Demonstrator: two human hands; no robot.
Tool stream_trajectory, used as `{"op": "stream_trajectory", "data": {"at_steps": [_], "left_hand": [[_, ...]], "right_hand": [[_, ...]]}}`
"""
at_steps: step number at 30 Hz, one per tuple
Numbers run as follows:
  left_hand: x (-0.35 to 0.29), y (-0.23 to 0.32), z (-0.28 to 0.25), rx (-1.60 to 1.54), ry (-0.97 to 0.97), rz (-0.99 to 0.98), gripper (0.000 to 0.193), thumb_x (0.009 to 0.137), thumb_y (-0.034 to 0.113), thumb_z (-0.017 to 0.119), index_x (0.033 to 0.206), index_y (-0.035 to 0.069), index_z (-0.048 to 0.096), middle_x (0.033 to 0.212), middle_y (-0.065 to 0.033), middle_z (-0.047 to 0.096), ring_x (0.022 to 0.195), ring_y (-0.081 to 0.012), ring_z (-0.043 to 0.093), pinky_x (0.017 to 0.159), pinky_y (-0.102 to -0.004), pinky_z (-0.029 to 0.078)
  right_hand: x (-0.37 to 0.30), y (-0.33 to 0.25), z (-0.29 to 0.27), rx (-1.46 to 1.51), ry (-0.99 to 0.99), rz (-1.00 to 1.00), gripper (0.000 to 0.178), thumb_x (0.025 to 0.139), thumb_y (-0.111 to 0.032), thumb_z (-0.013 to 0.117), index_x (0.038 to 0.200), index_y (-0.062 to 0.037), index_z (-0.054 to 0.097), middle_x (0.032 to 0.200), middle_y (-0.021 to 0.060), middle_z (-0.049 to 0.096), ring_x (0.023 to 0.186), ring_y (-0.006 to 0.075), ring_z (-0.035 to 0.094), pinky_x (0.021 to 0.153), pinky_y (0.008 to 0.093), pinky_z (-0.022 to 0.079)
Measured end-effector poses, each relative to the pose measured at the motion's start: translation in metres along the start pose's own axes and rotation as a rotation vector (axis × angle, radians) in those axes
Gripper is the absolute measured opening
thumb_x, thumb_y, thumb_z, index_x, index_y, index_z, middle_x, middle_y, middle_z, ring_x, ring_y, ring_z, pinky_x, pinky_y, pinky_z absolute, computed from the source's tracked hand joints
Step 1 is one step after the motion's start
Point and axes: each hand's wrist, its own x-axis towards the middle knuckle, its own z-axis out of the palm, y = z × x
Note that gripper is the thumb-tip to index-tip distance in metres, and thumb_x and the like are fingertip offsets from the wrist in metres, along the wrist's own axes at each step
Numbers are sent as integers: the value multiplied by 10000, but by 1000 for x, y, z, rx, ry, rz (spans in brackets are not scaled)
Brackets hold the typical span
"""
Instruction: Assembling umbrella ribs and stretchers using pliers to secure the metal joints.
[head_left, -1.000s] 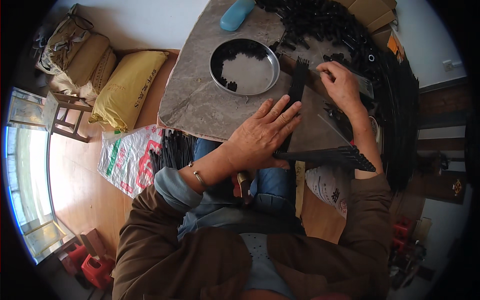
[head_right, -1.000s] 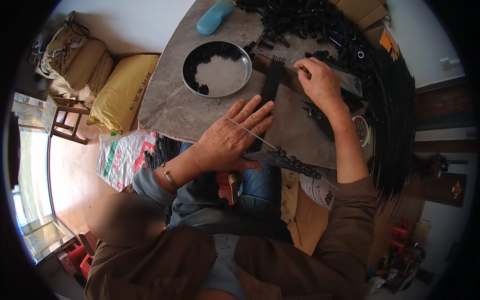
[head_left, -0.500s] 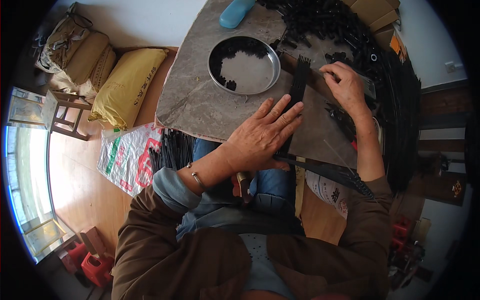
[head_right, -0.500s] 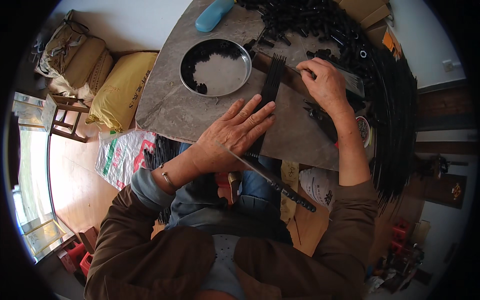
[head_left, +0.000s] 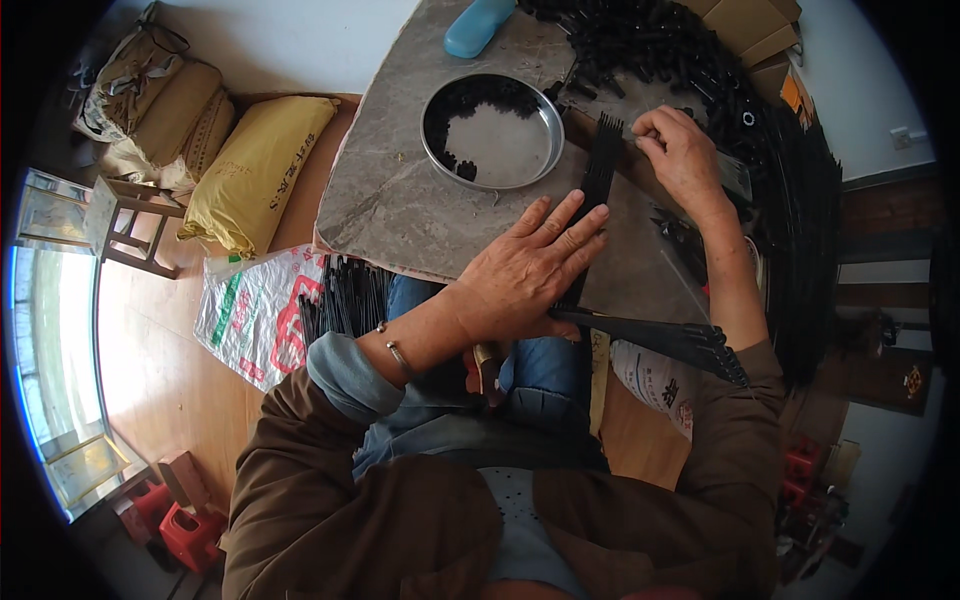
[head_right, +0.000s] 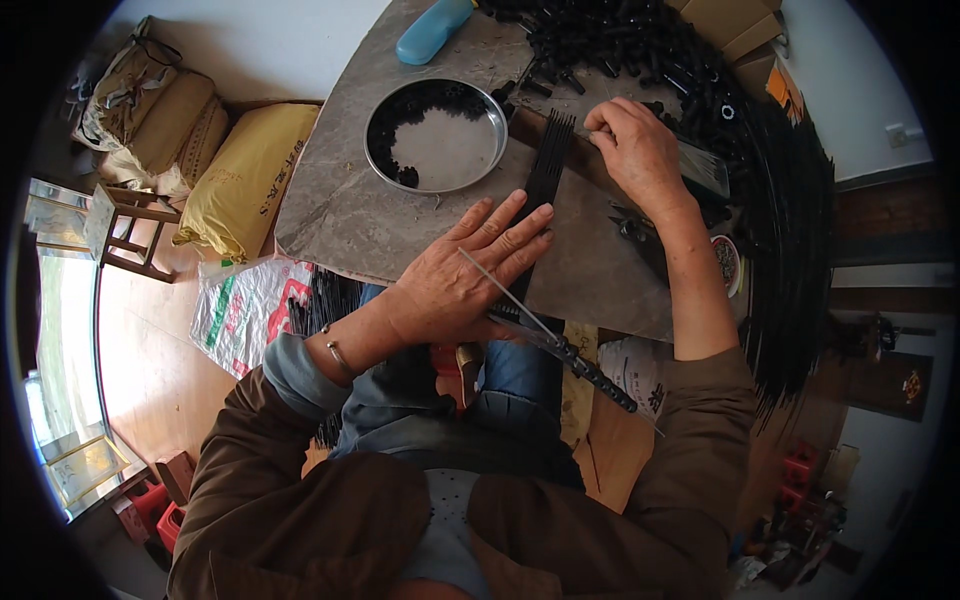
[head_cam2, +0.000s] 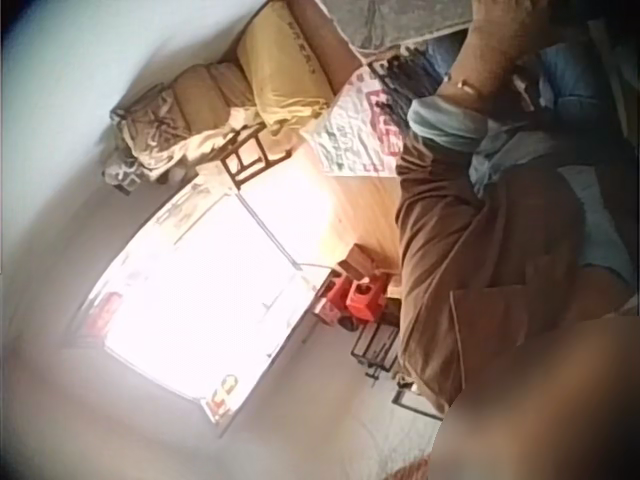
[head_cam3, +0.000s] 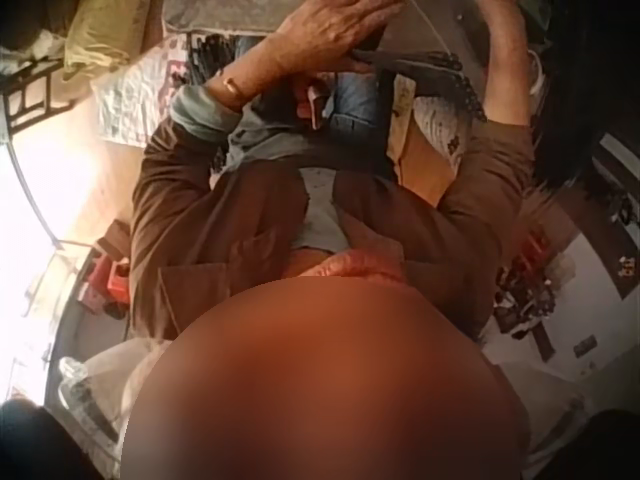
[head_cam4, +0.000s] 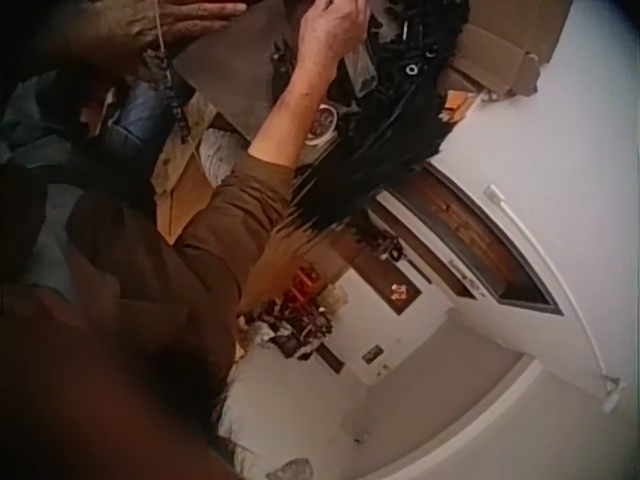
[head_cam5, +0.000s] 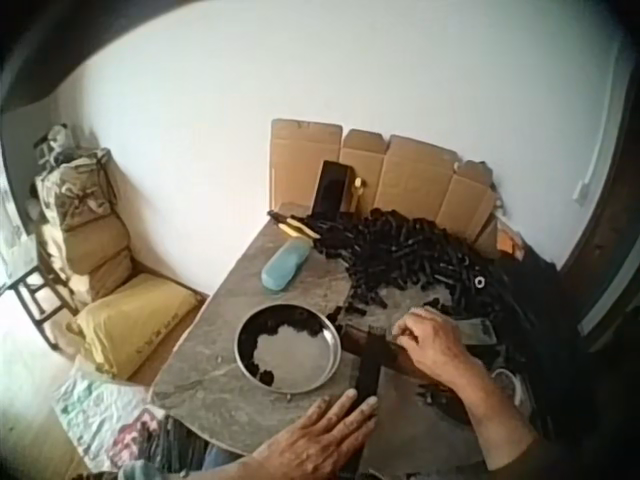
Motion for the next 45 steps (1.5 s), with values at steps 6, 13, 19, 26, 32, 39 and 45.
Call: {"op": "stream_trajectory", "data": {"at_steps": [6, 13, 19, 26, 32, 39, 45], "left_hand": [[0, 1, 1, -14, -13, -11, 994, 583, 467, 789, 1367, 10, 381, 1504, -162, 251, 1408, -348, 189, 1130, -474, 188], [-1, 2, 2, -34, 13, -24, 1004, 582, 473, 790, 1374, 19, 372, 1504, -173, 245, 1411, -338, 187, 1133, -465, 181], [0, 1, 2, -10, -7, -24, 1000, 589, 483, 784, 1376, 22, 374, 1501, -176, 251, 1410, -337, 189, 1133, -461, 179], [0, 1, 2, -12, -3, -33, 1006, 582, 479, 793, 1376, 24, 374, 1499, -177, 253, 1407, -337, 197, 1133, -462, 185], [-1, 2, 2, -21, 21, -16, 1015, 578, 474, 797, 1382, 28, 366, 1497, -175, 255, 1406, -335, 199, 1132, -465, 190], [0, 0, 4, -16, 9, -21, 1004, 593, 472, 791, 1388, 35, 361, 1497, -171, 256, 1404, -334, 204, 1130, -467, 195], [0, 1, 3, -12, 6, -27, 1006, 599, 482, 784, 1391, 33, 356, 1496, -166, 258, 1402, -339, 205, 1127, -480, 190]], "right_hand": [[4, 11, 3, -11, -3, -197, 108, 779, -16, 610, 885, -37, 616, 841, 57, 596, 833, 247, 588, 747, 333, 468], [5, 6, 2, -80, 17, -228, 96, 774, -30, 619, 868, -42, 606, 832, 54, 605, 818, 244, 588, 747, 347, 464], [11, 11, 5, 56, -37, -140, 158, 784, -15, 609, 940, -33, 618, 817, 71, 614, 763, 237, 610, 716, 328, 476], [3, 8, 21, 437, 57, 65, 216, 843, -91, 590, 1049, -38, 629, 881, 99, 656, 843, 265, 633, 760, 348, 487], [-15, 20, 4, 121, -8, 64, 159, 843, -89, 583, 977, -44, 656, 905, 96, 641, 838, 285, 624, 748, 354, 483], [-13, 5, -5, 60, -67, 94, 130, 835, -92, 591, 921, -57, 681, 882, 96, 635, 846, 289, 619, 750, 365, 479], [-4, 16, -2, -46, -19, -58, 134, 839, -83, 579, 909, -71, 692, 862, 83, 638, 840, 276, 620, 753, 368, 480]]}}
